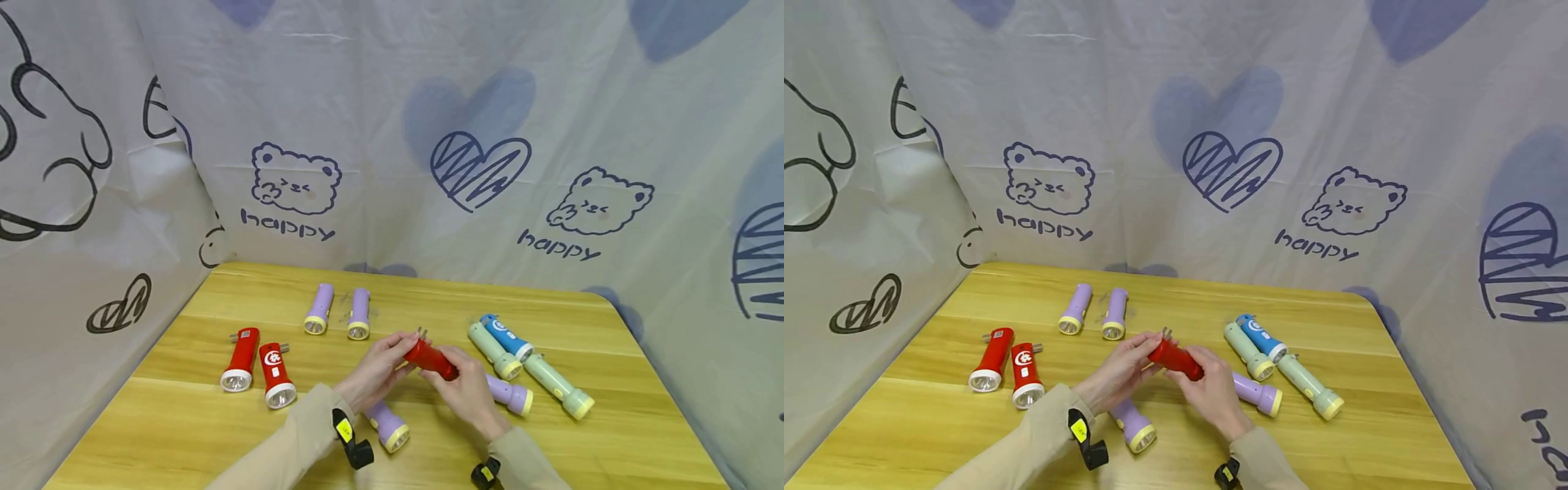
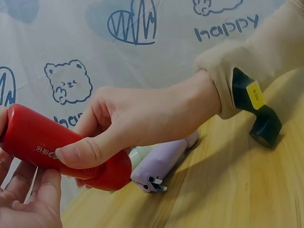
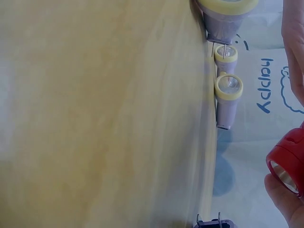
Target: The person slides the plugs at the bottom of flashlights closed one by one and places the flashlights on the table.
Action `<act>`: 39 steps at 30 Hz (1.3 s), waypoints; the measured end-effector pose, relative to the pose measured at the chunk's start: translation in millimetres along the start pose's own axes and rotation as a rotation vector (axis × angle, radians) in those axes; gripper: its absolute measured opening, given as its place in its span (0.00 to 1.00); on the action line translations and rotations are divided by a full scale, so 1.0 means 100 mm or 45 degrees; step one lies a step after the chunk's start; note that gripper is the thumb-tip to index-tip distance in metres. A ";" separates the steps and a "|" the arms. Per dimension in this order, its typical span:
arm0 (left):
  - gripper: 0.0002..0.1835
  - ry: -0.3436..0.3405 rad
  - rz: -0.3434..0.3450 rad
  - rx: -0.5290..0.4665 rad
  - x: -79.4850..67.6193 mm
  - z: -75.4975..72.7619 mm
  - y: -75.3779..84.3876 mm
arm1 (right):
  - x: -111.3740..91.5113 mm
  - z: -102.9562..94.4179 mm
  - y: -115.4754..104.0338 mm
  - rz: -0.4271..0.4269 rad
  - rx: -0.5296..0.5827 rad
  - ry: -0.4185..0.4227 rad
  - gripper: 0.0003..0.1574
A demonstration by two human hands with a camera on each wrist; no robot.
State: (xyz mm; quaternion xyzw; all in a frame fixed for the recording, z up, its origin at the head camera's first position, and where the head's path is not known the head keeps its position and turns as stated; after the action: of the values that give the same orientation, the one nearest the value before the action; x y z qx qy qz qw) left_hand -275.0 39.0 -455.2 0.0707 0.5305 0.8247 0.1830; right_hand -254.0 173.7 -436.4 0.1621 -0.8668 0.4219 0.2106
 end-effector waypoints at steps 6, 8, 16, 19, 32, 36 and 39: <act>0.07 0.002 -0.013 -0.037 0.01 0.02 0.00 | 0.01 -0.02 -0.02 -0.033 -0.027 0.027 0.20; 0.06 0.000 -0.022 -0.055 0.02 0.03 0.01 | 0.01 -0.03 -0.03 -0.045 -0.034 0.038 0.20; 0.12 -0.018 -0.039 -0.141 0.02 0.04 0.01 | 0.02 -0.03 -0.04 -0.062 -0.056 0.067 0.20; 0.15 -0.029 -0.042 -0.170 0.01 0.05 0.00 | 0.02 -0.03 -0.05 -0.056 -0.058 0.069 0.19; 0.27 -0.068 -0.061 -0.316 -0.03 0.12 0.04 | 0.02 -0.01 0.01 0.056 0.002 0.059 0.17; 0.27 -0.075 -0.060 -0.323 -0.05 0.12 0.05 | 0.03 0.00 0.03 0.104 0.022 0.039 0.17; 0.28 -0.079 -0.058 -0.330 -0.05 0.12 0.04 | 0.03 0.01 0.05 0.113 0.027 0.018 0.17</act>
State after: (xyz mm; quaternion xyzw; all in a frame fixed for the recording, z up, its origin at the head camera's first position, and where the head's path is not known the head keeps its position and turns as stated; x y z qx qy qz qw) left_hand -267.6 45.7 -446.4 0.0599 0.4148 0.8794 0.2257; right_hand -258.8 175.1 -438.8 0.1227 -0.8671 0.4411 0.1961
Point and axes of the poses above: each hand's wrist, its own x-axis towards the middle knuckle, its own z-axis out of the palm, y = z × x, the point moved 9 cm from there along x, towards the middle knuckle, and after that the axes turned 5 degrees about z, right-handed, at the moved point
